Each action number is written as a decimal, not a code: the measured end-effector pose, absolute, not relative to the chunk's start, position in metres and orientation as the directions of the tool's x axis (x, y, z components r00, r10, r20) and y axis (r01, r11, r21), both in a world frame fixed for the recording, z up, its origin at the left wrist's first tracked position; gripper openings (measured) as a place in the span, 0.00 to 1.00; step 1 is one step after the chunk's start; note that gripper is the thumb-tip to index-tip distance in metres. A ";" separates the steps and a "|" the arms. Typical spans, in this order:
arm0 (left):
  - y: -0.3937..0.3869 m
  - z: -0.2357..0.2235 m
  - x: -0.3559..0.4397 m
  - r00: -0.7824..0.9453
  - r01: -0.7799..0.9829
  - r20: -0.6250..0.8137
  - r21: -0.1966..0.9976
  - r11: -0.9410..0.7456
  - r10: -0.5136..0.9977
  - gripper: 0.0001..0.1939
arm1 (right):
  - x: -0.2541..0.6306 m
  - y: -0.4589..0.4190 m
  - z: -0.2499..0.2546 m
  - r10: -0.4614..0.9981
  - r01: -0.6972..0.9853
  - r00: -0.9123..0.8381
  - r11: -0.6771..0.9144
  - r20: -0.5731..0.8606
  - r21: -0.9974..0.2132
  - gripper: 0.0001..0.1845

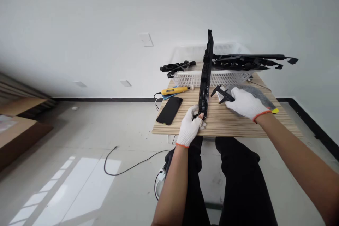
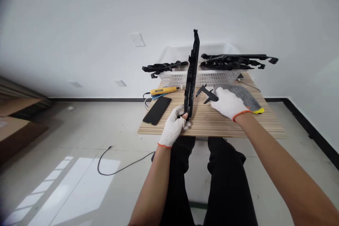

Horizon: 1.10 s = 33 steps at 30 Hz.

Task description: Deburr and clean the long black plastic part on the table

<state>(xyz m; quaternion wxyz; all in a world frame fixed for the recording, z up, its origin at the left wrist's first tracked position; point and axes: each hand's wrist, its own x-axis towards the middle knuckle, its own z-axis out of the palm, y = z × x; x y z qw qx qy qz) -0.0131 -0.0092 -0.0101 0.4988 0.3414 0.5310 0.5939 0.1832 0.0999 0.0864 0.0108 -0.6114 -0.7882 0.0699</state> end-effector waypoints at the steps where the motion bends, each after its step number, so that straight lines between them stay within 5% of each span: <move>1: -0.010 -0.010 -0.013 -0.271 -0.231 -0.124 0.971 0.060 0.955 0.27 | 0.184 0.095 0.088 0.971 0.964 -0.239 0.235 -0.013 -0.121 0.21; 7: -0.013 -0.009 -0.012 -0.287 -0.212 -0.129 0.975 0.068 0.949 0.27 | 0.166 0.088 0.096 0.871 0.926 -0.370 0.374 0.323 0.050 0.22; 13: -0.015 -0.011 -0.009 -0.323 -0.157 -0.120 0.985 0.072 0.939 0.25 | 0.142 0.116 0.112 0.785 0.813 -0.579 0.533 0.221 0.236 0.26; 18: -0.013 -0.014 -0.009 -0.325 -0.164 -0.181 0.977 0.133 0.928 0.25 | 0.138 0.119 0.123 0.737 0.759 -0.650 0.620 0.183 0.199 0.31; 27: -0.006 -0.012 -0.011 -0.313 -0.135 -0.160 0.983 0.122 0.936 0.26 | 0.137 0.123 0.115 0.701 0.726 -0.682 0.618 0.207 0.300 0.23; 33: -0.004 -0.007 -0.016 -0.297 -0.172 -0.184 0.975 0.137 0.937 0.33 | 0.159 0.148 0.086 0.693 0.738 -0.675 0.627 0.254 0.249 0.19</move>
